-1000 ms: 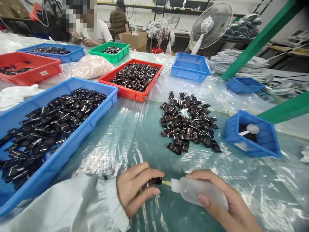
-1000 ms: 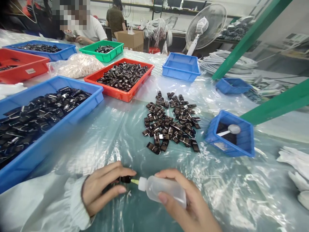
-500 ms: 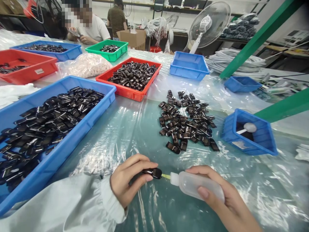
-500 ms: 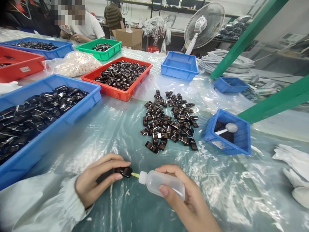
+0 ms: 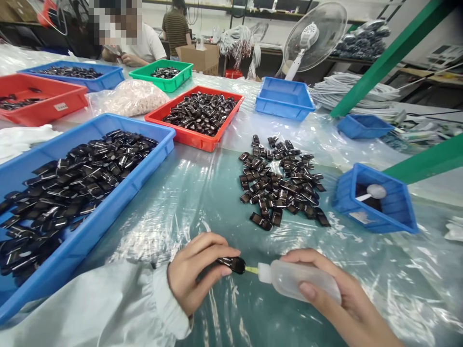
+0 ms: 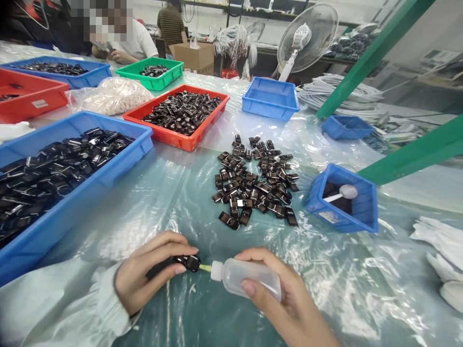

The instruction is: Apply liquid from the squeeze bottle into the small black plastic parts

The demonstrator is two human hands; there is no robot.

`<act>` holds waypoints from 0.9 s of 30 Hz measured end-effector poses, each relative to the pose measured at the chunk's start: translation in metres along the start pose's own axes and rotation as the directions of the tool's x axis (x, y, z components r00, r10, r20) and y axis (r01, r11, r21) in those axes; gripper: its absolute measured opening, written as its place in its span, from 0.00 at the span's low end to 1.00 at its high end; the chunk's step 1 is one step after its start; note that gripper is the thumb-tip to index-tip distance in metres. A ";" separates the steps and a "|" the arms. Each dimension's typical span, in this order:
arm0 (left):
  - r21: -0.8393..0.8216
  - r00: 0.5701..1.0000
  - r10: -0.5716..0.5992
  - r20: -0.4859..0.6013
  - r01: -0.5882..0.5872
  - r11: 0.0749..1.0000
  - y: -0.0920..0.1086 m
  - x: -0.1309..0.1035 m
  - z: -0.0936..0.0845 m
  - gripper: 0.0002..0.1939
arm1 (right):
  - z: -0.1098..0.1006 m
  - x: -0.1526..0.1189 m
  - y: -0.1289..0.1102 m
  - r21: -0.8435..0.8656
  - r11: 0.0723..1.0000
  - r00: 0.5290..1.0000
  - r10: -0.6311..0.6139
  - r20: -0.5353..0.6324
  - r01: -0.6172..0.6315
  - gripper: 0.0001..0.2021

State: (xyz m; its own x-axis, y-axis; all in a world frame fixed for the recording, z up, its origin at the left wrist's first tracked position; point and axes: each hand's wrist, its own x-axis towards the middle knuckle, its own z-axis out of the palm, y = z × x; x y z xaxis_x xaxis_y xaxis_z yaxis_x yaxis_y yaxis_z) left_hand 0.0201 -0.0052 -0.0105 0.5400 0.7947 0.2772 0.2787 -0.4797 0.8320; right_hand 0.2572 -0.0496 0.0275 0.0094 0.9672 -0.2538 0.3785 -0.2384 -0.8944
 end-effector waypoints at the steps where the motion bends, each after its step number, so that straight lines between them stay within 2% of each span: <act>1: 0.004 1.000 0.003 -0.005 -0.003 1.000 0.000 0.000 0.000 0.13 | 0.001 -0.001 0.000 -0.005 1.000 1.000 -0.006 -0.010 0.006 0.13; 6: 0.036 0.999 -0.013 -0.050 0.015 0.999 -0.003 -0.001 0.000 0.13 | -0.009 0.003 0.008 -0.071 0.996 0.998 -0.063 -0.023 0.062 0.13; 9: 0.048 0.990 -0.075 -0.118 0.081 0.996 -0.007 0.000 -0.001 0.13 | -0.024 0.011 0.016 -0.102 0.990 0.994 -0.090 0.060 0.096 0.14; 12: 0.018 0.968 -0.147 -0.203 0.154 0.988 -0.010 0.003 -0.002 0.11 | -0.032 0.019 0.021 -0.113 0.982 0.989 -0.145 0.036 0.148 0.17; 15: -0.021 0.947 -0.205 -0.246 0.207 0.978 -0.011 0.004 -0.002 0.11 | -0.028 0.026 0.024 -0.077 0.978 0.980 -0.196 -0.043 0.192 0.17; 19: -0.030 0.943 -0.231 -0.240 0.231 0.973 -0.012 0.004 -0.001 0.12 | -0.019 0.030 0.030 -0.099 0.972 0.973 -0.218 -0.068 0.211 0.16; 21: -0.030 0.946 -0.226 -0.232 0.225 0.974 -0.011 0.005 -0.001 0.12 | -0.020 0.026 0.032 -0.182 0.941 0.931 -0.317 -0.180 0.286 0.18; 23: -0.034 0.950 -0.213 -0.227 0.211 0.977 -0.010 0.005 -0.001 0.11 | -0.021 0.019 0.031 -0.277 0.880 0.816 -0.466 -0.341 0.386 0.15; 24: -0.038 0.953 -0.203 -0.225 0.200 0.979 -0.010 0.005 -0.001 0.11 | -0.021 0.014 0.028 -0.315 0.844 0.757 -0.531 -0.381 0.434 0.12; 25: -0.041 0.956 -0.192 -0.222 0.188 0.981 -0.009 0.006 -0.001 0.11 | -0.019 0.010 0.025 -0.341 0.813 0.733 -0.577 -0.360 0.473 0.07; 26: -0.042 0.960 -0.179 -0.215 0.174 0.984 -0.009 0.006 -0.001 0.11 | -0.016 0.006 0.021 -0.355 0.788 0.739 -0.605 -0.297 0.503 0.04; 27: -0.041 0.966 -0.162 -0.201 0.157 0.987 -0.009 0.005 0.000 0.11 | -0.009 0.003 0.017 -0.391 0.734 0.760 -0.638 -0.119 0.555 0.06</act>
State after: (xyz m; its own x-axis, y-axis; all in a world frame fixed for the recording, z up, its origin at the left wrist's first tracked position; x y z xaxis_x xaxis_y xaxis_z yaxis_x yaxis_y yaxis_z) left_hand 0.0204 0.0034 -0.0166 0.3173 0.9201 0.2297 0.3275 -0.3336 0.8840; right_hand 0.2725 -0.0499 0.0149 -0.1243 0.8981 0.4219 0.6451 0.3962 -0.6534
